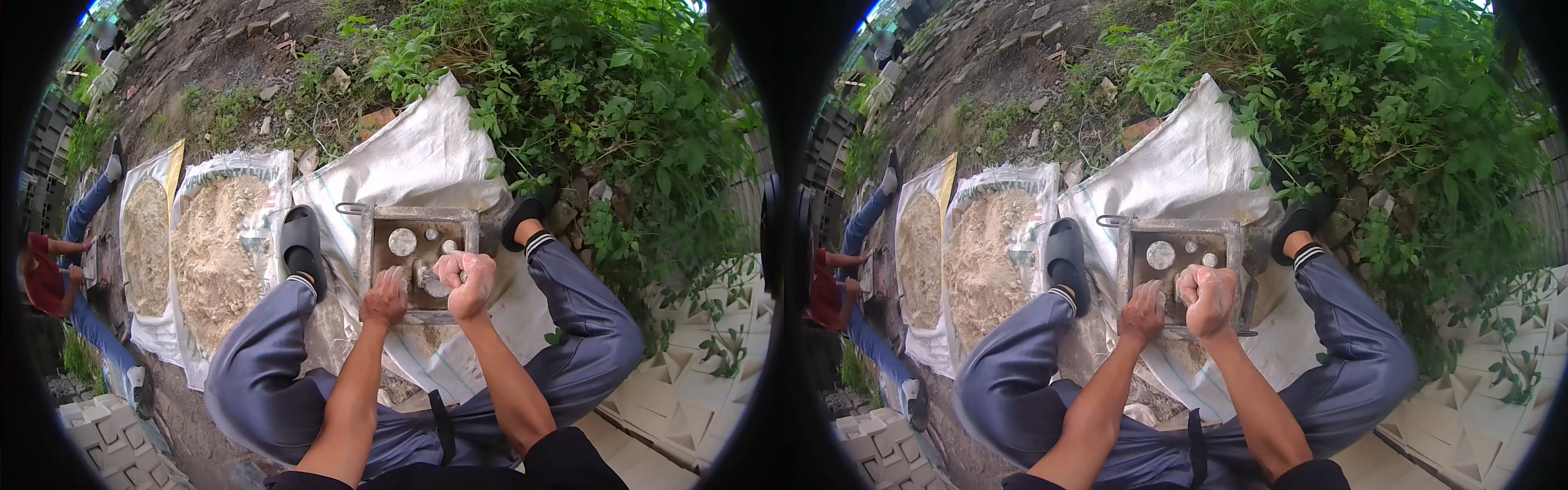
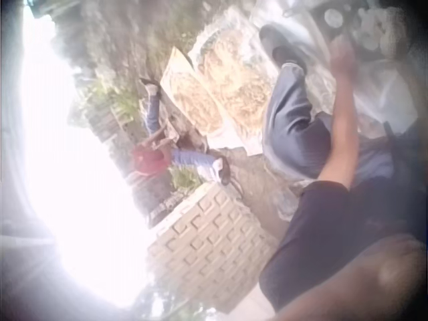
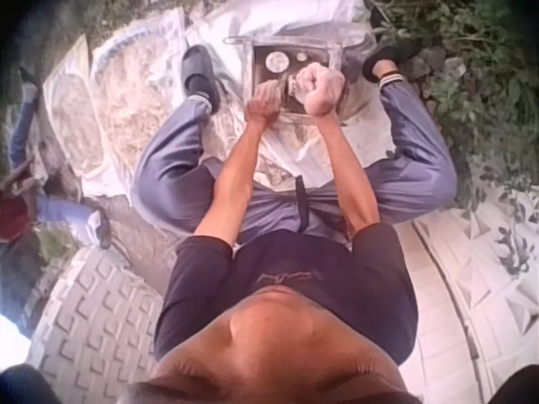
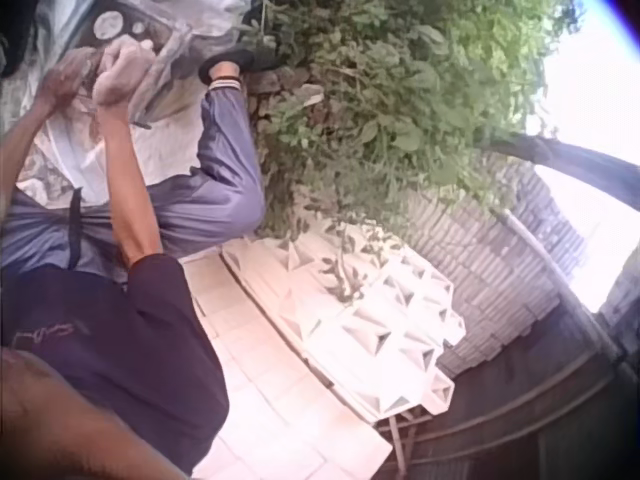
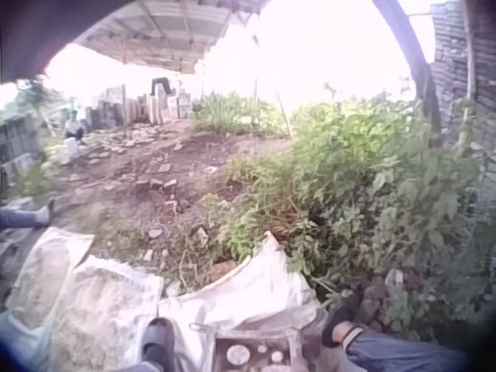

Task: The person tamps down sand mixture inside a mold around cylindrical inserts using a hand tamper while pressing and smoothing the material by hand.

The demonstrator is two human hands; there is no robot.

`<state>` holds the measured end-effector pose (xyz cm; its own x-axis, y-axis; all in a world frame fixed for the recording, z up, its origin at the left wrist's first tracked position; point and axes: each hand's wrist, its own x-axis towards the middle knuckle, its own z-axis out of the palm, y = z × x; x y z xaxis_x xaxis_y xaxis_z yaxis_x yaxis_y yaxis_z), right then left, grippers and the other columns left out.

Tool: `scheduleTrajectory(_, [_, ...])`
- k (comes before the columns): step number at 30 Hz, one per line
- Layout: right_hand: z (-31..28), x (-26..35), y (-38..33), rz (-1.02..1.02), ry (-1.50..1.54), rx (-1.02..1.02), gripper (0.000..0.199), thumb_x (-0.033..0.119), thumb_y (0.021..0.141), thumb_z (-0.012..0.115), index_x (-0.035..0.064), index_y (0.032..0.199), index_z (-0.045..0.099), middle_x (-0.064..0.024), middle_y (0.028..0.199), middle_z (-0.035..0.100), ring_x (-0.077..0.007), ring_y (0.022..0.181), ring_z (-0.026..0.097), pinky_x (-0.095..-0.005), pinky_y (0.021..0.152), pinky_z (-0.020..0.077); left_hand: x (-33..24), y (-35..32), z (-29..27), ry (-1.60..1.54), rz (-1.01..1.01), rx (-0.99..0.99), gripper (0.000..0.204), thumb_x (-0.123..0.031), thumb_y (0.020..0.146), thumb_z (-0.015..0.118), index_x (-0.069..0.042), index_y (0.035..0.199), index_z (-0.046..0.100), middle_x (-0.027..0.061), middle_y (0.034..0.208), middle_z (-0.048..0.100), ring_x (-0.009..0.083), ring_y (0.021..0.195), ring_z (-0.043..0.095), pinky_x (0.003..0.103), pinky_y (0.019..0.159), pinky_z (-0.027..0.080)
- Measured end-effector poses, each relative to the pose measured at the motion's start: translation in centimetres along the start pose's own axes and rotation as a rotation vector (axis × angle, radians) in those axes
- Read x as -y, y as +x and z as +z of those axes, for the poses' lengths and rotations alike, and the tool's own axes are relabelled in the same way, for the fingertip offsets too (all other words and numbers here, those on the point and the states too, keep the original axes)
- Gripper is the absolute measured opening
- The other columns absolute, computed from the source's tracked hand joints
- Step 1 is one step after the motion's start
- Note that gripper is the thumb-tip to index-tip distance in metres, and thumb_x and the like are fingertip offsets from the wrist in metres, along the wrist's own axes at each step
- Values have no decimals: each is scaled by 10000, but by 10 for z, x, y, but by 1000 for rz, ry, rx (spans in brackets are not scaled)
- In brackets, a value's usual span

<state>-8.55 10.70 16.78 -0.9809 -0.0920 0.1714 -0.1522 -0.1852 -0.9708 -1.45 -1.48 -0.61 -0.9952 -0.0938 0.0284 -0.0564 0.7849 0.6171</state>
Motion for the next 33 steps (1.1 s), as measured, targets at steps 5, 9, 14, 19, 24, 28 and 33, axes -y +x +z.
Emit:
scheduleTrajectory(5, [5,4,-10,-82,123,-57,444,248,875,332,73,472,268,-32,436,308,-140,399,283,-304,448,300,8,0,4,43,66,-50,333,-163,853,495,-24,1153,542,133,1177,569,304,1102,527,383,917,462])
scheduleTrajectory(9, [6,10,-3,-24,-10,64,458,241,885,331,48,474,275,-35,427,306,-142,400,293,-311,441,294,9,1,2,46,107,-59,300,-150,850,501,-3,1105,556,152,1136,575,315,1073,535,384,915,457])
scheduleTrajectory(14, [3,-5,7,-14,-122,76,475,267,891,344,38,478,295,-53,427,318,-158,371,298,-307,386,225,2,5,-1,50,125,-95,283,-126,834,513,-9,1088,555,153,1092,586,319,1053,546,394,896,464])
scheduleTrajectory(19, [1,-6,1,-149,-115,93,503,296,893,342,13,478,311,-50,424,303,-153,369,292,-310,397,204,1,13,-2,88,140,-87,309,-129,828,513,-39,1120,561,129,1101,591,299,1048,548,386,859,488])
scheduleTrajectory(24, [2,11,-8,-135,-38,63,444,245,880,334,4,508,314,-77,436,319,-194,376,316,-330,405,225,4,2,-10,49,228,-40,323,-90,816,516,-47,1132,566,112,1129,593,282,1039,568,364,853,494])
scheduleTrajectory(28, [5,-5,2,-11,-110,21,480,257,898,334,25,480,292,-55,431,318,-162,369,321,-319,398,223,-6,5,-9,98,106,-89,338,-70,823,504,-62,1156,562,107,1142,590,277,1058,557,372,878,480])
scheduleTrajectory(33, [-8,-10,-13,-118,-67,39,490,270,900,337,25,477,304,-37,440,337,-136,386,312,-294,397,216,-7,4,-14,28,196,46,396,-70,805,499,-58,1200,531,121,1161,576,282,1088,533,381,885,475])
